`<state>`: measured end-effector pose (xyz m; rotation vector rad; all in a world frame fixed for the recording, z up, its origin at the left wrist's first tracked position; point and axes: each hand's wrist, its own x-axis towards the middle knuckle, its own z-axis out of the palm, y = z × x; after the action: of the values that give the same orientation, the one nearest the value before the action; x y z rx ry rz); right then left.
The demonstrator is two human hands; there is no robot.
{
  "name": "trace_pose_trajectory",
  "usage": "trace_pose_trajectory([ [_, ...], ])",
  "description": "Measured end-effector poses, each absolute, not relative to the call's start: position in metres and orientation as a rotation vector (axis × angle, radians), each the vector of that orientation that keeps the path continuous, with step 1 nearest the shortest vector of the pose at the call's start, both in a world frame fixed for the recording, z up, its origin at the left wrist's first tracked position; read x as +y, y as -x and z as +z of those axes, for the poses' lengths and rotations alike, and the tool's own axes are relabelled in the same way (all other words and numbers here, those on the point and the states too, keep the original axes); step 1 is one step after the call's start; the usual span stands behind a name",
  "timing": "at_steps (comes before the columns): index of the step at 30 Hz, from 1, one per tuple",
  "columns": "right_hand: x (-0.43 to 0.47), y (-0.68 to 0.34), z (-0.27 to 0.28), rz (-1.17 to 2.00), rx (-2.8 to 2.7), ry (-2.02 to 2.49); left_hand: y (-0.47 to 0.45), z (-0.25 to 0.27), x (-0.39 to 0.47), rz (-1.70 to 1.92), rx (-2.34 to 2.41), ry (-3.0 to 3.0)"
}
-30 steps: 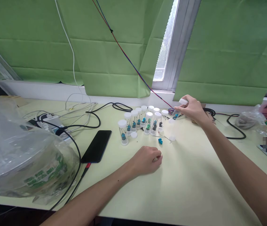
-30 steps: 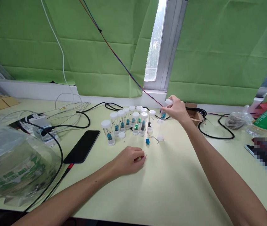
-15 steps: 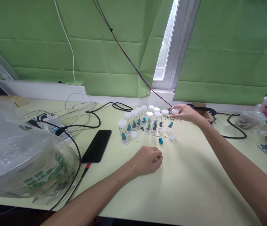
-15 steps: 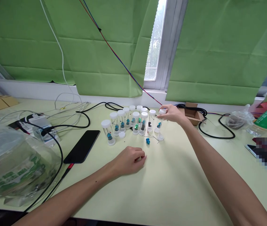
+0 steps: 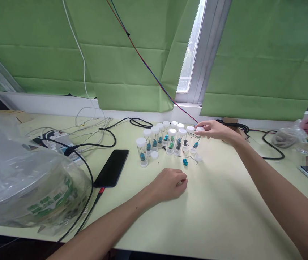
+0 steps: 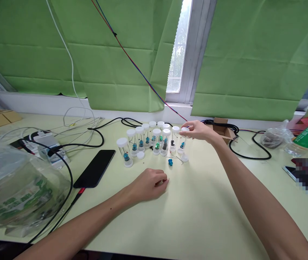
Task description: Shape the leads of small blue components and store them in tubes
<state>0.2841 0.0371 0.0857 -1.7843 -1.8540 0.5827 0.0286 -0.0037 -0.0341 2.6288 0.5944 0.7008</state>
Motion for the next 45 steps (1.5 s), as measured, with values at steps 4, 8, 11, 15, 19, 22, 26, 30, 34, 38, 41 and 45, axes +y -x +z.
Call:
trace_pose_trajectory([
  [4,0.035,-0.283,0.088,0.477,-1.875,1.84,-0.028,-0.034,-0.004,0.703,0.591,-2.626],
  [8,0.038,-0.283,0.084,0.258,-1.809,1.852,-0.028,-0.035,-0.004,0.705,0.594,-2.625],
  [11,0.035,-0.272,0.077,-0.22,-1.665,1.716,-0.029,-0.035,-0.004,0.716,0.615,-2.622],
  [15,0.014,-0.239,0.061,-0.532,-1.605,1.431,-0.03,-0.034,-0.003,0.78,0.752,-2.609],
  [19,-0.011,-0.208,0.032,-0.406,-1.797,1.336,-0.031,-0.03,-0.001,0.79,1.013,-2.62],
  [22,-0.02,-0.2,0.005,-0.276,-1.909,1.448,-0.029,-0.027,0.001,0.762,1.235,-2.59],
  [26,-0.023,-0.205,-0.024,-0.196,-1.913,1.623,-0.025,-0.025,0.004,0.801,1.398,-2.455],
  [30,-0.024,-0.208,-0.034,-0.163,-1.926,1.744,-0.023,-0.023,0.01,0.921,1.399,-2.316],
  [34,-0.025,-0.207,-0.033,-0.117,-1.928,1.827,-0.021,-0.019,0.021,1.018,1.31,-2.193],
  [38,-0.026,-0.207,-0.032,-0.046,-1.944,1.885,-0.02,-0.02,0.033,0.926,1.358,-2.147],
  [41,-0.025,-0.208,-0.033,-0.005,-1.958,1.923,-0.02,-0.025,0.042,0.833,1.384,-2.187],
  [45,-0.024,-0.209,-0.035,0.013,-1.977,1.964,-0.022,-0.029,0.051,0.75,1.398,-2.275],
])
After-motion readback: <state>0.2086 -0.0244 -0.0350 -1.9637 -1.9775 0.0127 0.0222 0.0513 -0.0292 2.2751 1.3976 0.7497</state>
